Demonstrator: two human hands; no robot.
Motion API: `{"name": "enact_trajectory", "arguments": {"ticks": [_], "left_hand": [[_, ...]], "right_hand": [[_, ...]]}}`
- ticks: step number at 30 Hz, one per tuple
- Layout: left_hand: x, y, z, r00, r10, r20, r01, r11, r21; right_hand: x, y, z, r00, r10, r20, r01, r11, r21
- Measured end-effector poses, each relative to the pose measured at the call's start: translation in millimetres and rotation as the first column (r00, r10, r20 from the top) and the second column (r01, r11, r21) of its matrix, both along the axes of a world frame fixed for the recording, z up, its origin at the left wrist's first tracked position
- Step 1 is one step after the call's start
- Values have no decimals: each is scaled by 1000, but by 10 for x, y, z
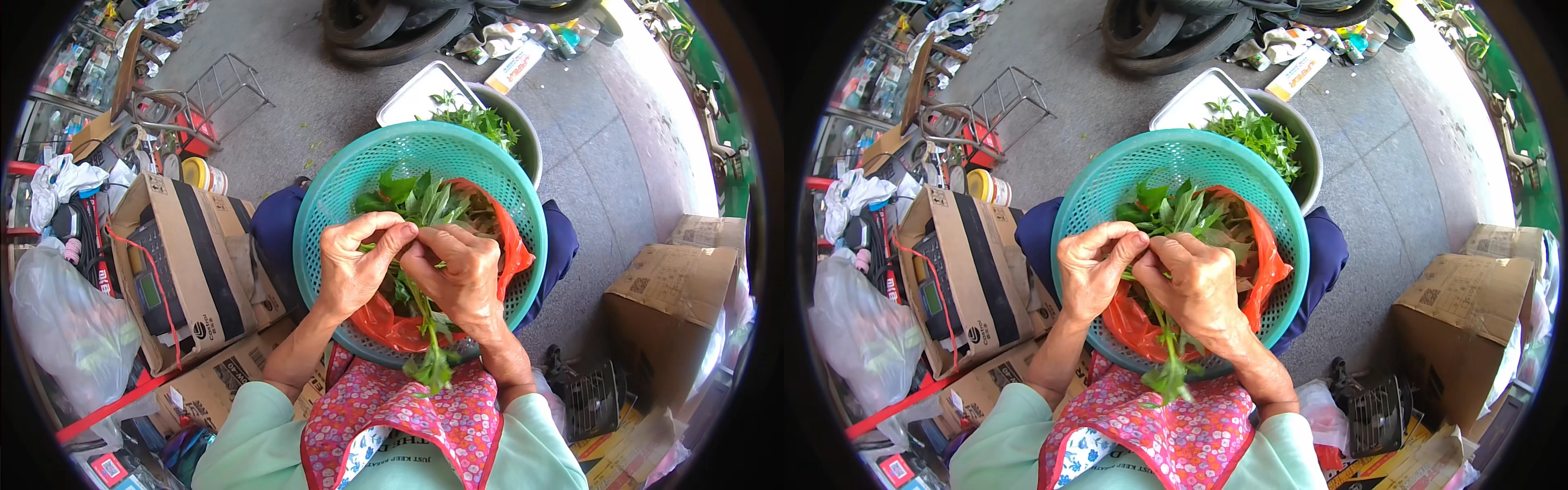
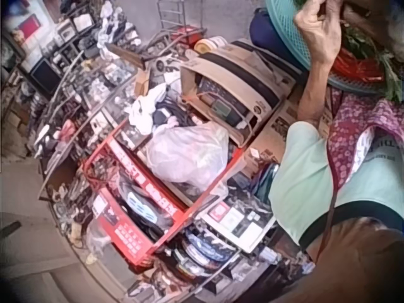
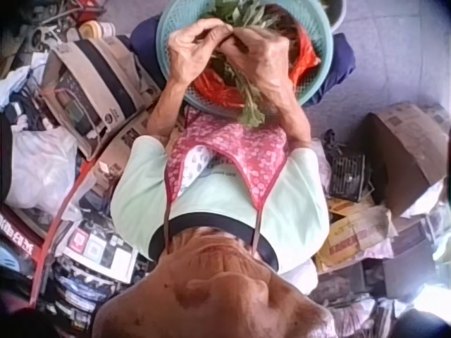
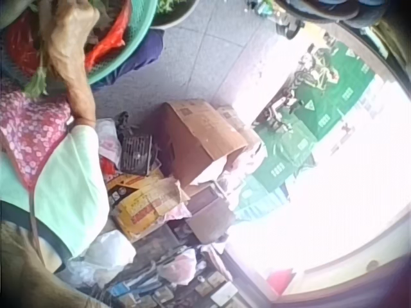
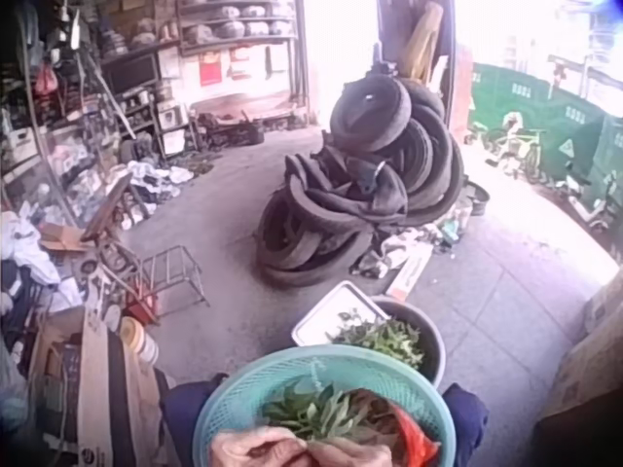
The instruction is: The person sits on the ground and sorts leafy green vegetables by hand, picking up stems, removing leaves, and placing them into a green basket lined with a red plastic bag. The person repeatedly handles individual stems and leaves throughout the clip.
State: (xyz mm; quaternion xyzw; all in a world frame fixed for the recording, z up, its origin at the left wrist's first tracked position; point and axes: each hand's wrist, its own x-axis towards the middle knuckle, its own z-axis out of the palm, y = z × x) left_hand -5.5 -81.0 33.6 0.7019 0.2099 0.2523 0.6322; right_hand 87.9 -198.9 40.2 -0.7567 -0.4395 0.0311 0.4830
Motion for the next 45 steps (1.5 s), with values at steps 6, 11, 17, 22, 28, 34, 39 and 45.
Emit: {"name": "enact_trajectory", "arguments": {"ticks": [6,11,17,22,28,34,39,45], "left_hand": [[84,-54,-13,998,56,-25,-58,993,-99],[138,-97,27,996,83,-15,-84,961,-265],[17,-64,-175,987,137,-81,-154,947,-283],[-46,-24,-200,988,145,-58,-154,966,-207],[24,-100,-131,990,137,-29,-140,970,-199],[0,-137,17,992,111,-59,-115,991,-64],[-99,-163,174,992,23,-128,-37,994,-107],[-155,-20,193,967,-223,-124,182,943,-278]], "right_hand": [[-25,-3,-93,994,-110,-16,111,989,103],[19,-36,-59,982,-185,43,177,973,151],[249,-299,203,794,-271,-544,520,767,376],[624,-728,514,658,-46,-752,683,456,571],[190,-625,681,777,-401,-484,565,784,257],[-166,-222,175,996,41,75,-21,966,-258],[-169,-198,104,985,72,158,-28,964,-266],[-159,-229,150,989,-4,146,18,996,-89]]}}
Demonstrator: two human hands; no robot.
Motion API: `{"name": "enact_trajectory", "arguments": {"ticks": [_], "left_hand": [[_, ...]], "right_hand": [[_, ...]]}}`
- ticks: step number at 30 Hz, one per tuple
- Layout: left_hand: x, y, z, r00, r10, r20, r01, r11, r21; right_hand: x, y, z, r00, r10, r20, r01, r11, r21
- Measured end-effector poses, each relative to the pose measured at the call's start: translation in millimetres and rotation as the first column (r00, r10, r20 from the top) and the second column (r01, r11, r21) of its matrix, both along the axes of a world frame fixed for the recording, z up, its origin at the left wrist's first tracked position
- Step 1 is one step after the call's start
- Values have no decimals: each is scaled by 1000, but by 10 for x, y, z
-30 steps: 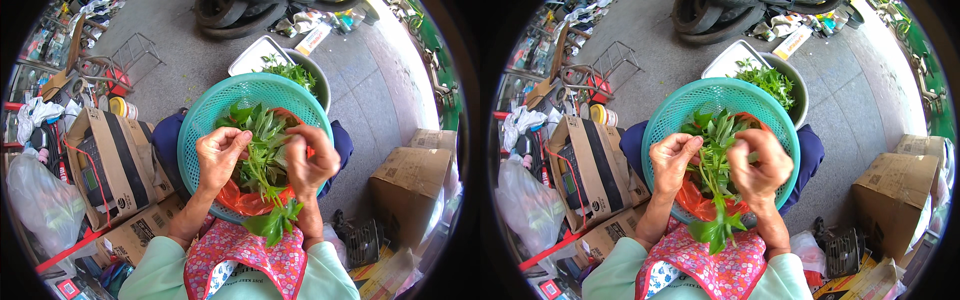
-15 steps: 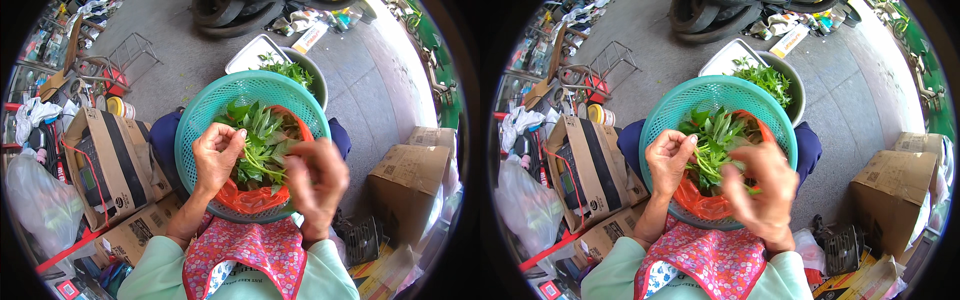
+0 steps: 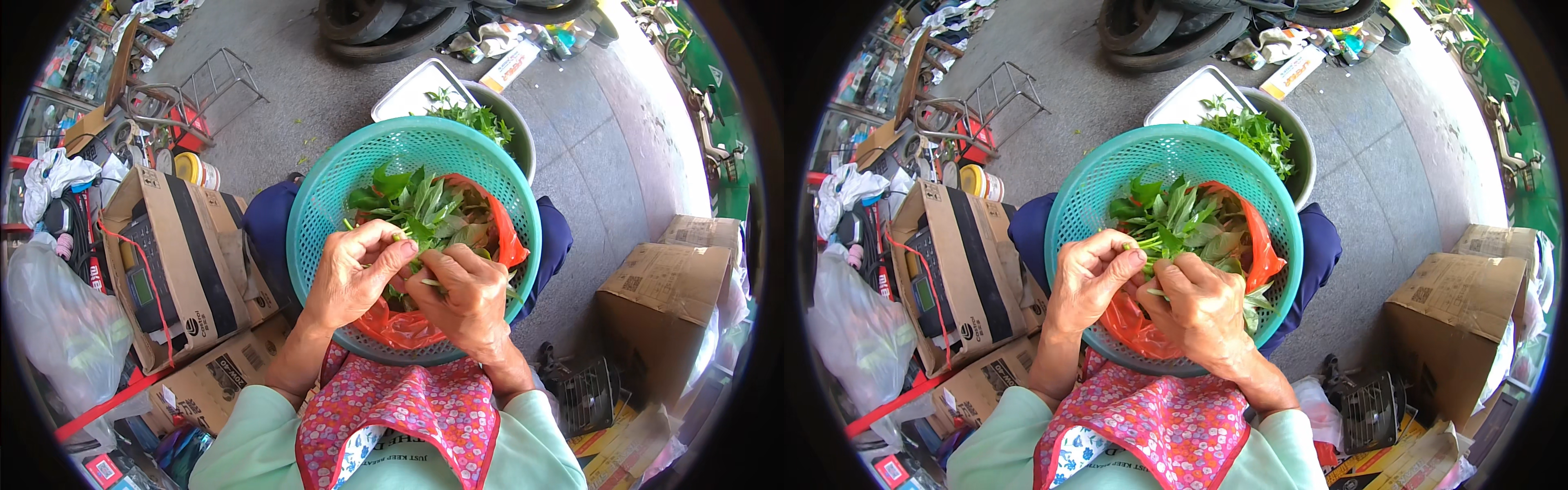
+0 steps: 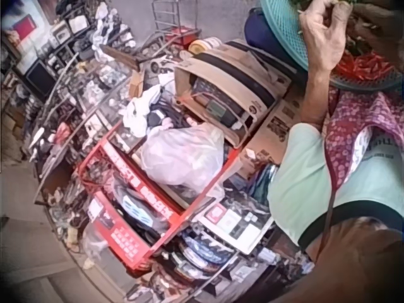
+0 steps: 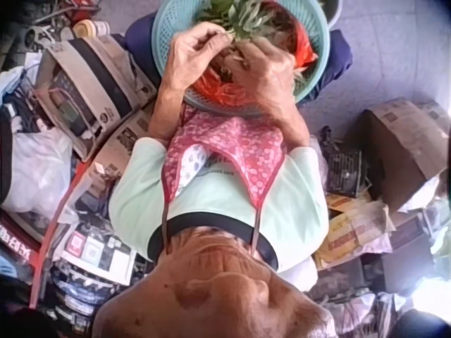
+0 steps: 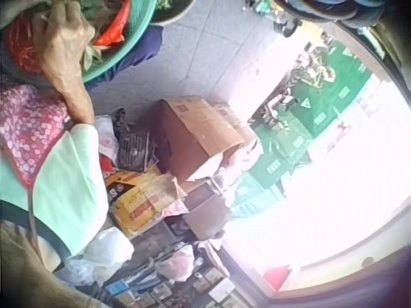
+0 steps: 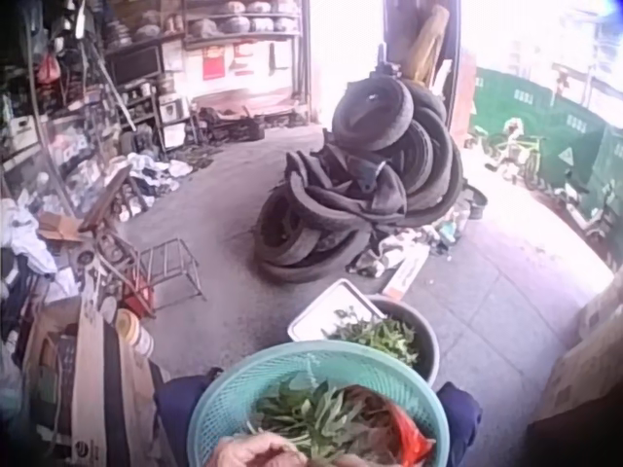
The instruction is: The person sits on the ground and sorts leafy green vegetables by hand, picking up stems, removing leaves, and placing them into a green basket lined with a red plastic bag. The person repeatedly handles individual stems and leaves throughout the clip.
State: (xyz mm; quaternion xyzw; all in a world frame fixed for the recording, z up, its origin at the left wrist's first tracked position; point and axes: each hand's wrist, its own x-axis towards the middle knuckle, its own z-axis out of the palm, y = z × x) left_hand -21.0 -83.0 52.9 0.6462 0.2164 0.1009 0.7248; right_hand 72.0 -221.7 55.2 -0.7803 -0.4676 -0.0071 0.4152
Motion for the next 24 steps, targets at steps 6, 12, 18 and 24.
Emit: {"name": "enact_trajectory", "arguments": {"ticks": [6,12,18,24], "left_hand": [[79,-15,-100,999,-4,-41,-13,914,-406],[26,-21,-303,975,133,-179,-216,767,-605],[15,35,-356,948,232,-219,-318,720,-617],[61,-31,-238,951,240,-195,-309,770,-558]], "right_hand": [[20,-5,35,966,-114,-231,150,979,142],[354,-202,216,682,-323,-657,652,675,345],[842,-582,435,625,-477,-619,776,288,562],[198,-269,505,801,-297,-520,348,938,0]]}}
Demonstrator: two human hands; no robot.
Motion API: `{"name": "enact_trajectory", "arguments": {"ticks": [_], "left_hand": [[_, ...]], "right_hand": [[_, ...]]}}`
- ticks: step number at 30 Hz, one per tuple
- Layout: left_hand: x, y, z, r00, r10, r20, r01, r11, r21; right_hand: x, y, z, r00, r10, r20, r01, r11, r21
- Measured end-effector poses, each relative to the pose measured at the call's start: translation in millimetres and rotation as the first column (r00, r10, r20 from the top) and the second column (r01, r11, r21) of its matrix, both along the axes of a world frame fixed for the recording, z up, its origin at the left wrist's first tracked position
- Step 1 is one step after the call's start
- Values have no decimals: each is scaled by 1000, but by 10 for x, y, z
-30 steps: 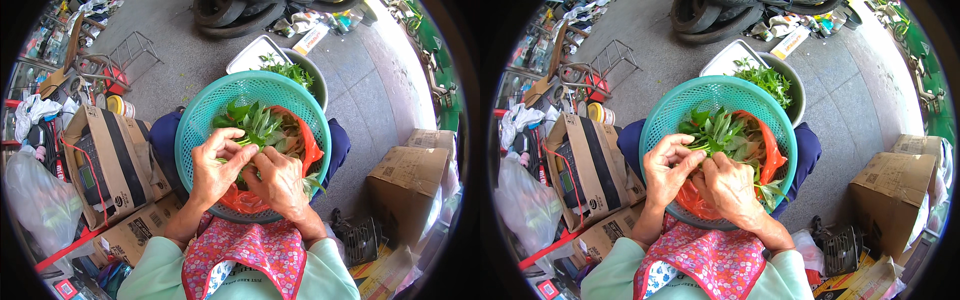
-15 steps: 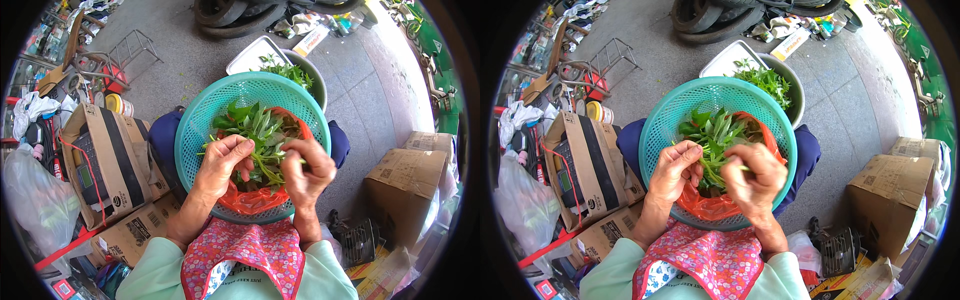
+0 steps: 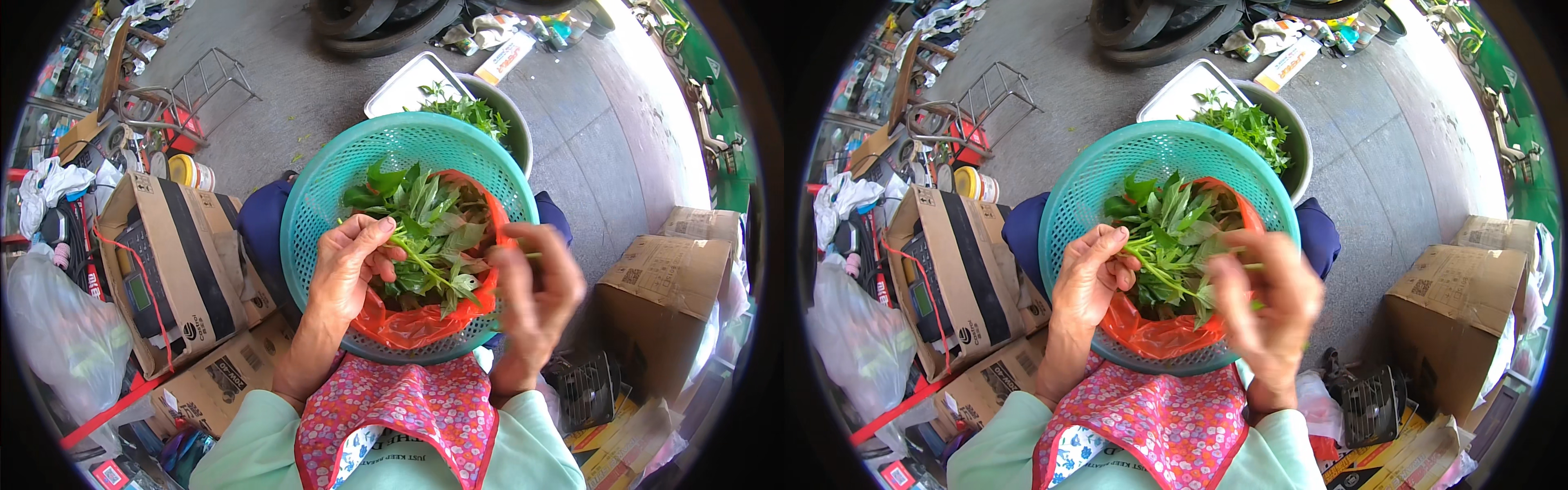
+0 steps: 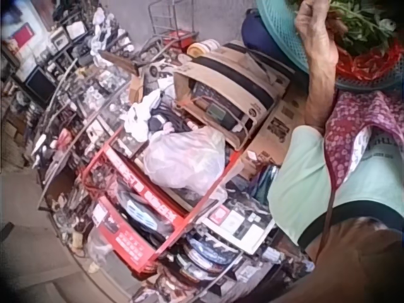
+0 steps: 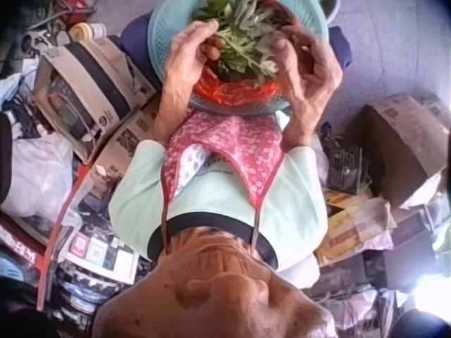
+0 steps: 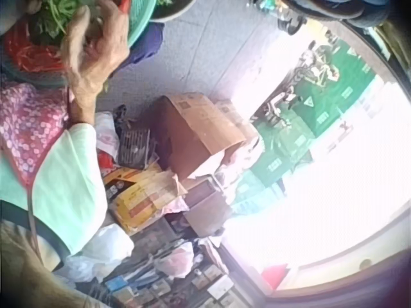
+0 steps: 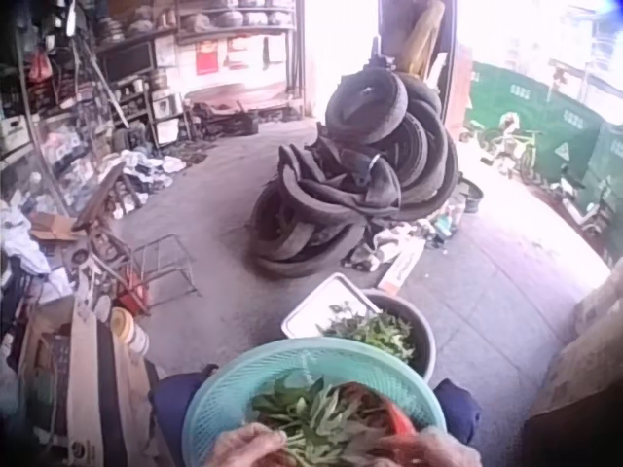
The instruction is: The person sits on the ground and sorts leafy green vegetables by hand, picking up stems, removing leaves, and placing them into a green basket lined with a red plastic bag. The person repeatedly handles individual stems and leaves throughout the clip.
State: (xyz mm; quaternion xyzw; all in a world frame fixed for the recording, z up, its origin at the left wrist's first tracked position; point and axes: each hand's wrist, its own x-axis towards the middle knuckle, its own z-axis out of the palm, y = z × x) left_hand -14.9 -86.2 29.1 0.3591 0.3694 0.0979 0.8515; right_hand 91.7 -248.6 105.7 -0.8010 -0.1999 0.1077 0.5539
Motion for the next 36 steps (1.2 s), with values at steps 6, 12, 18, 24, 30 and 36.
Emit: {"name": "enact_trajectory", "arguments": {"ticks": [6,12,18,24,30,36], "left_hand": [[-63,-49,189,997,-29,75,22,996,90],[-153,1,288,972,-147,186,115,978,176],[-169,-43,190,950,-194,246,210,977,-38],[-351,59,124,989,-19,146,-20,965,260],[-494,284,105,971,214,107,-236,784,574],[-383,705,-134,906,397,146,-335,462,821]], "right_hand": [[-141,216,-404,804,431,409,-337,898,-283],[-11,310,-363,651,423,630,-385,899,-206],[127,341,-174,736,170,656,-313,944,106],[734,580,12,651,-478,590,189,855,484],[1609,988,-218,573,-296,764,81,948,307],[1835,1001,-852,600,215,771,19,959,-282]]}}
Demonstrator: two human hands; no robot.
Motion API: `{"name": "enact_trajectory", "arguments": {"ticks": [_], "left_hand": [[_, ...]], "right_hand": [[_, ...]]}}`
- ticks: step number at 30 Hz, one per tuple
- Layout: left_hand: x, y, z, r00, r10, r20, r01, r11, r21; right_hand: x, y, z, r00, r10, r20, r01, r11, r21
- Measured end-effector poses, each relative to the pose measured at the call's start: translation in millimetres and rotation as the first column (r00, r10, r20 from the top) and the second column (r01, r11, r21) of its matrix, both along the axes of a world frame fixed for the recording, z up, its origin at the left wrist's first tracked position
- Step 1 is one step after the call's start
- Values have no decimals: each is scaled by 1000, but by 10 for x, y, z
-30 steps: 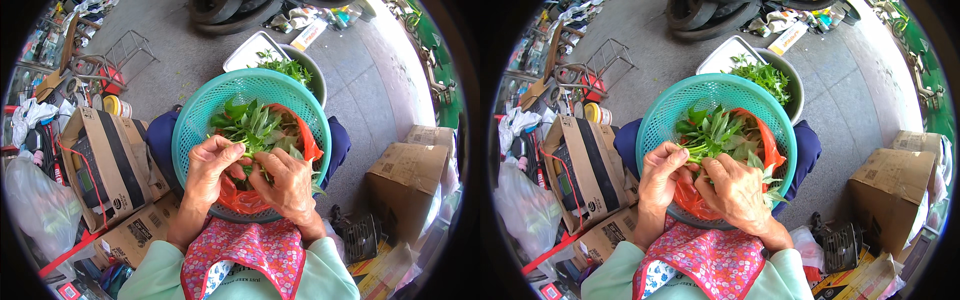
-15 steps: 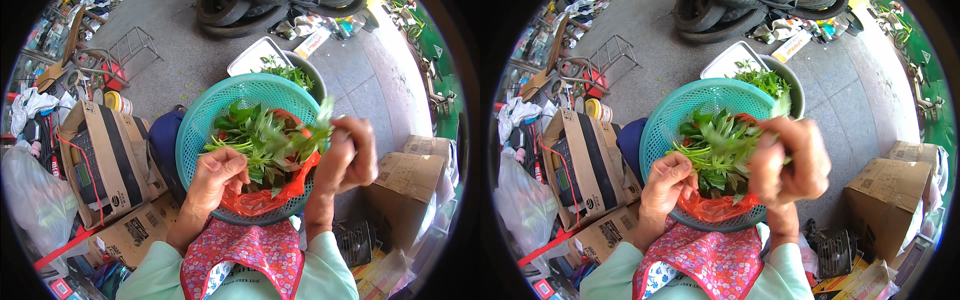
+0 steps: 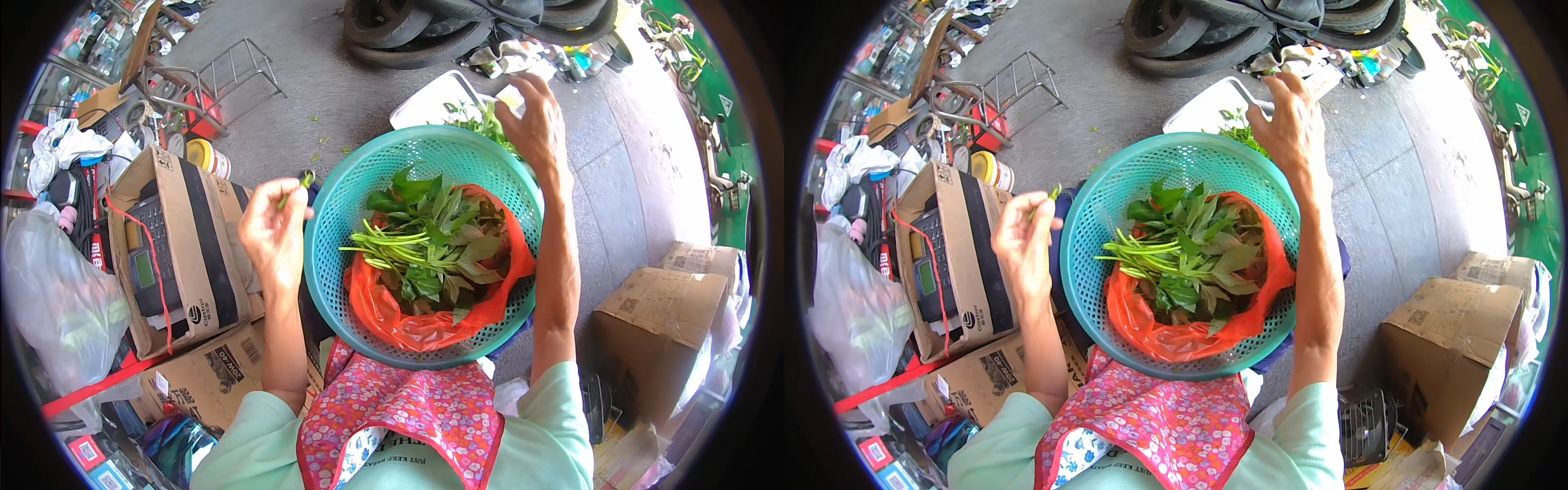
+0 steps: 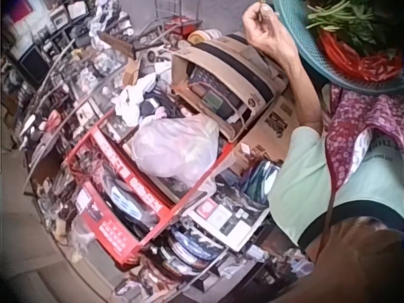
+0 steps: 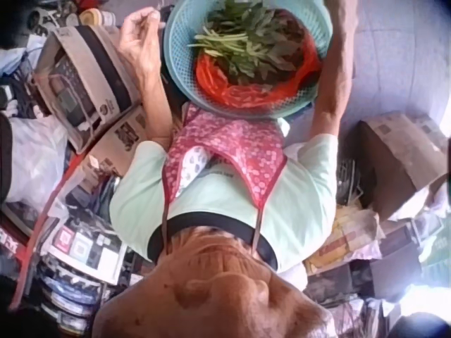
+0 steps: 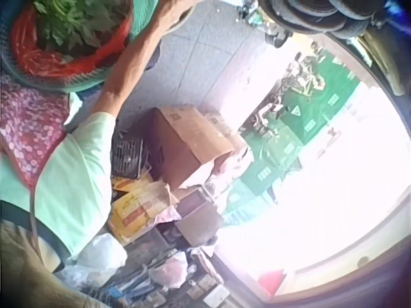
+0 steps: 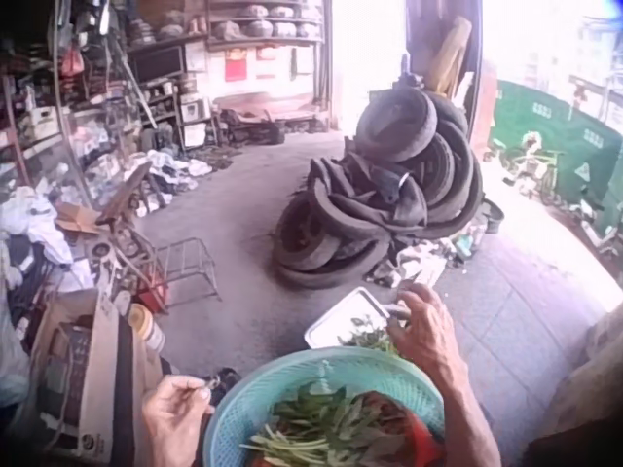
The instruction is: The person sits on the ground and sorts leafy green vegetables by hand, picking up stems, removing leaves, and placing them into a green basket lined with a red plastic bag. The person repeatedly handles individual stems and leaves throughout the clip.
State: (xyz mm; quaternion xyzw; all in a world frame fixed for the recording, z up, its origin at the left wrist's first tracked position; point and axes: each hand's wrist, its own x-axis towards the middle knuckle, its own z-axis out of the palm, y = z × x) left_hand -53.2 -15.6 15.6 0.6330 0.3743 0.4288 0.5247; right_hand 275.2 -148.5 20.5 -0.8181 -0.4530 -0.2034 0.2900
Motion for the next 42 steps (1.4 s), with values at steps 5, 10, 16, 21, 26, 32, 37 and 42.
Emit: {"name": "enact_trajectory", "arguments": {"ticks": [5,10,16,21,26,32,37,42], "left_hand": [[113,396,-163,885,-4,-465,125,965,229],[176,227,-44,789,120,-602,157,908,388],[195,197,-61,727,142,-672,187,901,392],[234,378,-197,740,247,-626,285,729,623],[167,416,-176,887,-4,-461,237,861,450],[258,-235,428,877,-456,149,479,852,-213],[274,-321,375,783,-554,283,609,774,-171],[287,-353,251,722,-613,321,667,740,-87]], "right_hand": [[-840,-140,223,923,275,-270,-275,961,37],[-1538,-196,-13,701,596,-392,-669,740,-71],[-1494,-226,14,631,583,-512,-651,757,59],[-1398,-326,351,506,515,-691,-446,843,302],[-1407,-458,605,30,491,-871,-176,860,479],[-1470,-466,373,-119,463,-879,-251,842,477],[-1450,-506,306,-406,354,-842,-216,859,465],[-1494,-567,57,-461,321,-827,-279,833,478]]}}
